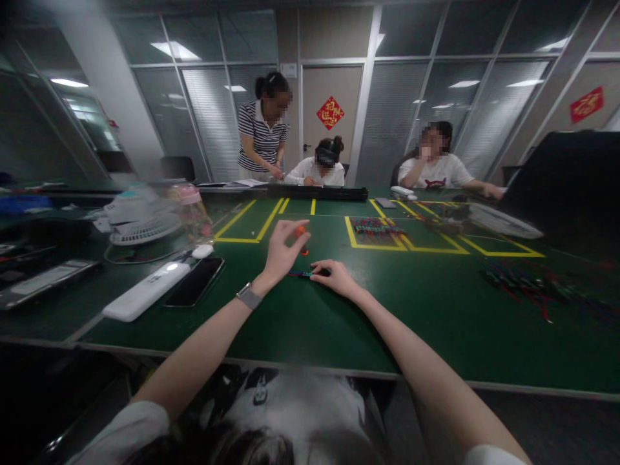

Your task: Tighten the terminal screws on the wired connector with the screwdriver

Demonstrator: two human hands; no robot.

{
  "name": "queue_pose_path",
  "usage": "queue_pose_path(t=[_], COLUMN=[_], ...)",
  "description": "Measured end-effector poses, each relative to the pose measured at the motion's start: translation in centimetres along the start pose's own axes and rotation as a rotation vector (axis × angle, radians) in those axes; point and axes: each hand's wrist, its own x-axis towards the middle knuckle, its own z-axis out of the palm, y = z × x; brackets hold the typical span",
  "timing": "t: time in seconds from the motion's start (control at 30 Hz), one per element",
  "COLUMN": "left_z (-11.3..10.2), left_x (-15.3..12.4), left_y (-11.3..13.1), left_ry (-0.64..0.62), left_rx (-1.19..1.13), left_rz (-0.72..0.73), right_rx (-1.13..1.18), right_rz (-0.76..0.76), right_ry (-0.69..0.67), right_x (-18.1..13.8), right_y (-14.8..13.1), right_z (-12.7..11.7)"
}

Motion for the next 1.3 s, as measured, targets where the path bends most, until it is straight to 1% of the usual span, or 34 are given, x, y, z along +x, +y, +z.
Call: queue_pose_path(t=[0.07, 0.17, 0.23, 0.3, 0.4, 0.5, 0.57, 0.67, 0.73, 0.87, 0.93, 1.03, 1.07, 1.13, 1.2, 1.27, 1.3], left_z=[0.04, 0.22, 0.31, 0.31, 0.16, -0.02, -0.04, 0.07, 0.14, 0.19, 0.21, 0.28, 0.29, 0.24, 0.14, 0.06, 0.06], left_x=[0.09, 0.25, 0.29, 0.24, 0.13, 0.17, 0.28, 0.40, 0.38, 0.28, 0.31, 0.36, 0.34, 0.24, 0.12, 0.07, 0.09], left_y=[-0.07, -0.42, -0.63, -0.75, -0.72, -0.57, -0.46, -0.35, -0.30, -0.33, -0.42, -0.56, -0.58, -0.57, -0.50, -0.42, -0.40], left_ry=[-0.036, -0.128, -0.140, -0.105, -0.036, -0.015, -0.036, -0.073, -0.053, 0.013, -0.008, -0.086, -0.092, -0.054, 0.005, 0.015, 0.001], left_rx=[-0.084, -0.296, -0.357, -0.320, -0.174, -0.076, -0.102, -0.252, -0.293, -0.218, -0.218, -0.272, -0.273, -0.208, -0.095, -0.044, -0.055], left_rz=[-0.026, -0.126, -0.173, -0.163, -0.115, -0.098, -0.091, -0.106, -0.118, -0.108, -0.112, -0.135, -0.135, -0.112, -0.076, -0.055, -0.049], right_rx=[0.000, 0.005, 0.006, 0.004, 0.002, 0.003, -0.003, -0.014, -0.013, -0.008, -0.005, -0.008, -0.009, -0.009, -0.005, -0.003, -0.003], right_rz=[-0.007, -0.010, -0.008, -0.007, -0.005, -0.005, -0.004, -0.003, 0.001, 0.005, 0.003, 0.000, 0.000, 0.001, 0.003, 0.005, 0.006], right_ry=[0.000, -0.003, -0.005, -0.004, -0.002, -0.003, -0.005, -0.003, -0.004, -0.008, -0.008, -0.003, -0.002, -0.002, -0.003, -0.003, -0.002], right_x=[0.01, 0.03, 0.03, 0.04, 0.05, 0.05, 0.04, 0.02, 0.01, 0.02, 0.03, 0.03, 0.03, 0.02, 0.01, 0.02, 0.02], right_y=[0.12, 0.18, 0.18, 0.17, 0.14, 0.03, -0.06, -0.15, -0.15, -0.16, -0.15, -0.10, -0.07, -0.02, 0.02, 0.03, 0.04], right_z=[0.04, 0.05, 0.03, 0.01, 0.01, -0.01, -0.03, -0.06, -0.07, -0.08, -0.07, -0.05, -0.03, -0.01, 0.01, 0.03, 0.03])
